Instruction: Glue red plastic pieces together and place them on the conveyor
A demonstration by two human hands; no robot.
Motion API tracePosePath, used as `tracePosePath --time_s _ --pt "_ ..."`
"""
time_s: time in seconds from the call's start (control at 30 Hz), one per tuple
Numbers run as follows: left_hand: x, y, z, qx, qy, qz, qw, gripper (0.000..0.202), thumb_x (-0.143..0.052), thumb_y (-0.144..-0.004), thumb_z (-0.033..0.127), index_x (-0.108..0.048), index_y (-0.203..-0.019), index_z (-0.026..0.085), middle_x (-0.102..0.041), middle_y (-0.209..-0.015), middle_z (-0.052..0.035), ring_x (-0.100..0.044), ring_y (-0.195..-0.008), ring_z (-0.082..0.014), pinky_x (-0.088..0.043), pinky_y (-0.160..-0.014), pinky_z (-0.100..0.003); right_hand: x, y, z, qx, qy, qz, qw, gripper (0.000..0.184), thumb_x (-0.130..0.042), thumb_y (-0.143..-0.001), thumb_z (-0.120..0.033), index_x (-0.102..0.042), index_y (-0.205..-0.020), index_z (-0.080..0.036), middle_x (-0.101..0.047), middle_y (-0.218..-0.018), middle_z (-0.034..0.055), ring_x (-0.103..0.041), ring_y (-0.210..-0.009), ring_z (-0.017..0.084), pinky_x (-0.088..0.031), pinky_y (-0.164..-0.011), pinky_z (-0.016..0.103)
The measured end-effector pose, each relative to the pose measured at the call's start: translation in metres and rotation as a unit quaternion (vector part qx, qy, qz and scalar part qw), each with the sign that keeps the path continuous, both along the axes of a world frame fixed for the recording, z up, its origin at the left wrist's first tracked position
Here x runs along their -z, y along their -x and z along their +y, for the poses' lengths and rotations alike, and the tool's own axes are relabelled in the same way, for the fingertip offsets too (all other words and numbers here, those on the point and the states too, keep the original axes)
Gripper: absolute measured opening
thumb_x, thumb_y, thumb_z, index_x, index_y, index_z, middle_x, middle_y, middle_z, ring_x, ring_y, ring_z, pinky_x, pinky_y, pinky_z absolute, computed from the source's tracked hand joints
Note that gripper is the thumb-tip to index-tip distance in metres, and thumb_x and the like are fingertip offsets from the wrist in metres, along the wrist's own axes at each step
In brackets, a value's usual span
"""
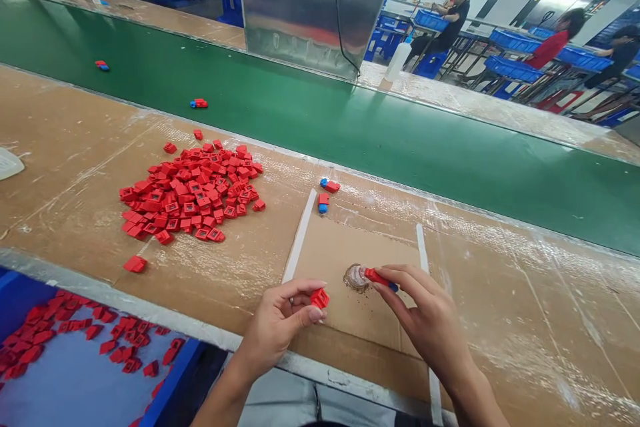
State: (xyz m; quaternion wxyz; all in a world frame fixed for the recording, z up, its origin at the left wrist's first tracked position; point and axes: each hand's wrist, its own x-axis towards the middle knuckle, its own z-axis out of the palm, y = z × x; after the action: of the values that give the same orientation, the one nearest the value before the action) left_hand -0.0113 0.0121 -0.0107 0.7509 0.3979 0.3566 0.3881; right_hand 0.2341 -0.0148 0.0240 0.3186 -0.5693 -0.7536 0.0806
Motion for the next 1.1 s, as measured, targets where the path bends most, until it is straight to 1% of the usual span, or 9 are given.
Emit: tracePosePath --time_s 0.27,0.47,0.53,0.63,0.73,0.8,0.87,1.0,1.1 --pt "0.000 -0.001 0.001 -0.006 0.016 -0.029 0.999 0.033 -0.082 -0.073 0.025 -0.075 -0.105 0.021 -0.076 -0.086 -0.0029 -0.068 -0.079 -0.0129 -0.055 -0.074 -0.023 -0.006 0.002 -0.004 0.018 -0.015 0.002 1.000 0.010 -0.060 -0.098 -0.024 -0.062 -0.107 -0.022 -0.067 -0.101 0.0028 -0.062 -0.091 0.018 -0.048 -0.079 0.030" --pt "0.002 0.000 -0.001 0.003 0.012 -0.019 1.000 0.031 -0.081 -0.075 0.024 -0.074 -0.106 0.022 -0.076 -0.089 -0.0022 -0.067 -0.082 -0.0118 -0.053 -0.077 -0.021 -0.006 -0.001 -0.005 0.059 -0.022 0.015 0.998 0.013 -0.060 -0.098 -0.029 -0.063 -0.109 -0.024 -0.068 -0.101 0.0026 -0.063 -0.089 0.018 -0.050 -0.076 0.030" --pt "0.001 0.000 -0.001 0.004 0.010 -0.012 1.000 0.032 -0.081 -0.075 0.023 -0.074 -0.106 0.021 -0.076 -0.090 -0.0029 -0.067 -0.083 -0.0120 -0.053 -0.079 -0.021 -0.006 0.001 -0.009 0.092 -0.023 0.034 0.995 0.018 -0.061 -0.096 -0.033 -0.063 -0.112 -0.024 -0.069 -0.100 0.0033 -0.065 -0.086 0.019 -0.051 -0.076 0.032" --pt "-0.001 0.000 -0.001 0.004 0.022 -0.010 1.000 0.035 -0.083 -0.073 0.023 -0.074 -0.106 0.020 -0.078 -0.093 -0.0047 -0.068 -0.088 -0.0141 -0.053 -0.082 -0.023 -0.006 0.014 -0.019 0.136 -0.010 0.101 0.985 0.028 -0.064 -0.094 -0.036 -0.061 -0.119 -0.024 -0.069 -0.105 0.0057 -0.066 -0.088 0.021 -0.053 -0.079 0.035" --pt "-0.003 0.000 0.000 0.011 0.025 -0.011 1.000 0.035 -0.083 -0.072 0.025 -0.074 -0.105 0.019 -0.078 -0.096 -0.0066 -0.070 -0.088 -0.0158 -0.055 -0.082 -0.025 -0.005 0.039 -0.028 0.101 0.034 0.209 0.972 0.026 -0.063 -0.094 -0.030 -0.061 -0.120 -0.025 -0.067 -0.110 0.0073 -0.066 -0.096 0.022 -0.056 -0.082 0.035" --pt "-0.003 0.000 0.000 0.013 0.019 -0.010 1.000 0.033 -0.083 -0.072 0.025 -0.075 -0.104 0.019 -0.079 -0.096 -0.0069 -0.070 -0.087 -0.0161 -0.055 -0.082 -0.025 -0.003 0.056 -0.032 0.070 0.056 0.275 0.957 0.024 -0.062 -0.095 -0.025 -0.061 -0.119 -0.025 -0.067 -0.108 0.0071 -0.067 -0.097 0.021 -0.057 -0.082 0.033" --pt "-0.004 0.001 0.000 0.007 0.014 -0.012 1.000 0.034 -0.082 -0.073 0.025 -0.075 -0.106 0.020 -0.078 -0.096 -0.0061 -0.070 -0.088 -0.0157 -0.055 -0.081 -0.024 -0.001 0.071 -0.032 0.059 0.073 0.324 0.941 0.023 -0.062 -0.094 -0.023 -0.062 -0.117 -0.026 -0.067 -0.106 0.0062 -0.068 -0.095 0.020 -0.059 -0.081 0.032" --pt "-0.007 0.001 -0.001 -0.005 0.013 -0.015 1.000 0.036 -0.083 -0.072 0.023 -0.074 -0.107 0.021 -0.078 -0.095 -0.0045 -0.069 -0.089 -0.0149 -0.055 -0.081 -0.022 0.004 0.084 -0.030 0.072 0.103 0.384 0.915 0.021 -0.063 -0.094 -0.024 -0.063 -0.115 -0.026 -0.067 -0.104 0.0051 -0.070 -0.092 0.019 -0.060 -0.081 0.030" --pt "-0.008 0.000 -0.002 -0.008 0.006 -0.016 1.000 0.031 -0.082 -0.073 0.024 -0.076 -0.103 0.020 -0.078 -0.093 -0.0039 -0.069 -0.086 -0.0137 -0.054 -0.080 -0.021 0.006 0.086 -0.031 0.081 0.106 0.395 0.909 0.020 -0.064 -0.093 -0.026 -0.065 -0.113 -0.025 -0.069 -0.103 0.0057 -0.071 -0.091 0.019 -0.061 -0.080 0.029"
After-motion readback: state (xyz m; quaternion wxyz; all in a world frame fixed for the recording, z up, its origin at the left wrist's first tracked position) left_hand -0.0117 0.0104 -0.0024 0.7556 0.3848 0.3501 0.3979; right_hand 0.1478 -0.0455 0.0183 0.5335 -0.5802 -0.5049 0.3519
